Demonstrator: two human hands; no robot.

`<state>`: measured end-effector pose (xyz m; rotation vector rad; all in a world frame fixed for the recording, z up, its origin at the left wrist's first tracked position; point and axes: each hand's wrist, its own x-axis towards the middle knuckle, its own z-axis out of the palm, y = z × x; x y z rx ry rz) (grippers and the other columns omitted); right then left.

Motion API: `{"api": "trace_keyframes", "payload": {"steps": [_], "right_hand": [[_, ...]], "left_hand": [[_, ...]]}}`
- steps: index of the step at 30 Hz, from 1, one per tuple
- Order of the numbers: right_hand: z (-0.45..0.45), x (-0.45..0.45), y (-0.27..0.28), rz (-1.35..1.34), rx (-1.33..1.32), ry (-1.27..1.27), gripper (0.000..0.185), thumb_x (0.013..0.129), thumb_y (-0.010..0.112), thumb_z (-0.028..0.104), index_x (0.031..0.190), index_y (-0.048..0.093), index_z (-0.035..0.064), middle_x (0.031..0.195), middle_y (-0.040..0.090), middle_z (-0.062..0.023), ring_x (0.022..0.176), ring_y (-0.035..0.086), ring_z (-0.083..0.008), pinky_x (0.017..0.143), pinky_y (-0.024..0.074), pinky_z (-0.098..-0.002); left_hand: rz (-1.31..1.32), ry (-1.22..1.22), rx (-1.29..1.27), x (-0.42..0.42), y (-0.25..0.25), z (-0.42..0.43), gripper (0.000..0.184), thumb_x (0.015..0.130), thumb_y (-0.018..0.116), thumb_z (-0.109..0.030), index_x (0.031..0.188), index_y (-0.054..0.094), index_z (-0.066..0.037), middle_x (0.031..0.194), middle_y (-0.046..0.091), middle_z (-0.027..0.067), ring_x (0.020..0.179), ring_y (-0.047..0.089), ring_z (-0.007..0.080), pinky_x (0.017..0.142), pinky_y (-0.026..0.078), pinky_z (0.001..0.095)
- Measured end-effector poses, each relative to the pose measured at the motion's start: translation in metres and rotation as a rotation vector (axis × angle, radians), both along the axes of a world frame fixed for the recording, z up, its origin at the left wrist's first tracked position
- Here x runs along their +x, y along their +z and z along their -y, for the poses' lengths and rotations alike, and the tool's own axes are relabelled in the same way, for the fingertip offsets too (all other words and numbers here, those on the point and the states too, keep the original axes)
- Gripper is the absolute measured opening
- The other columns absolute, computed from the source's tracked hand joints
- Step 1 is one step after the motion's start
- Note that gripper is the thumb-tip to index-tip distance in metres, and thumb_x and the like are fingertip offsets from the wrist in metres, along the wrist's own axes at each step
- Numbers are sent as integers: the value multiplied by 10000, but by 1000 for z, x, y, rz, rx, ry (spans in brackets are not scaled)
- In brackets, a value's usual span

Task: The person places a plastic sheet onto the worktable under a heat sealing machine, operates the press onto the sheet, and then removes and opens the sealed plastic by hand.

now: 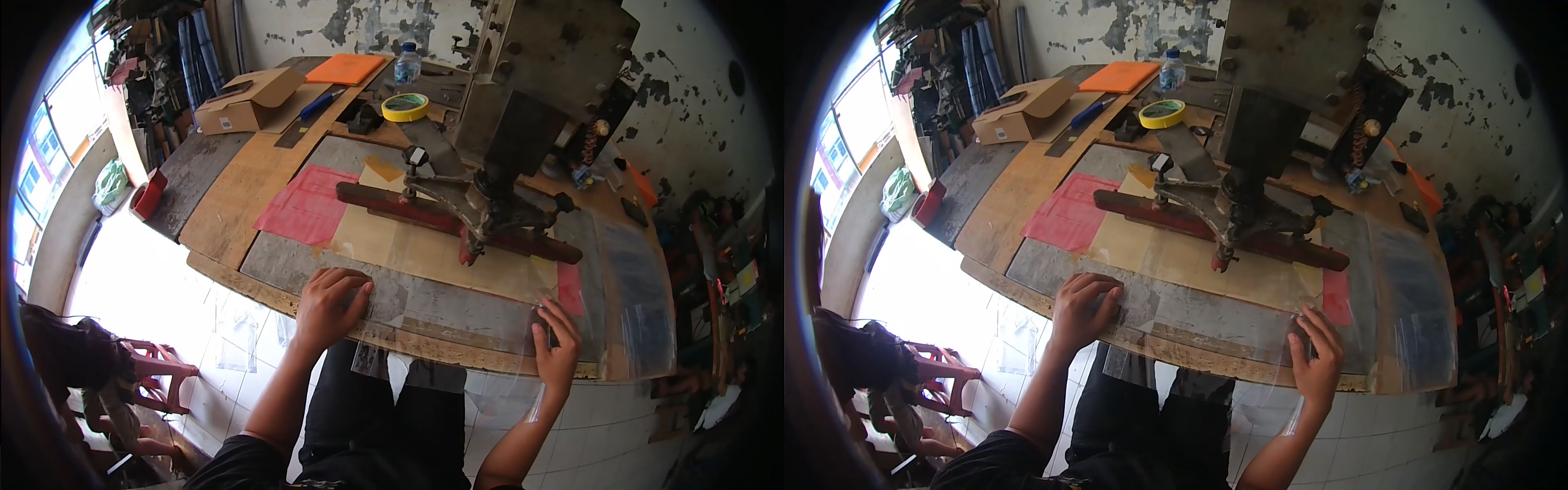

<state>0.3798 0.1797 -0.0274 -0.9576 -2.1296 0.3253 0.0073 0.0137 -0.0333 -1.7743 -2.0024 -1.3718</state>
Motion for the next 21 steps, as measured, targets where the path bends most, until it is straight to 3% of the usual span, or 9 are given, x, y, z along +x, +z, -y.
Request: {"api": "trace_keyframes", "payload": {"steps": [21], "right_hand": [[1,-2,1,-8,-12,-14,235,918,757,75,1126,764,-34,1315,744,-159,1255,690,-358,1085,519,-448]], "left_hand": [[19,4,-12,-1,-2,0,84,923,759,-116,915,756,-33,966,772,85,910,737,292,856,542,421]]}}
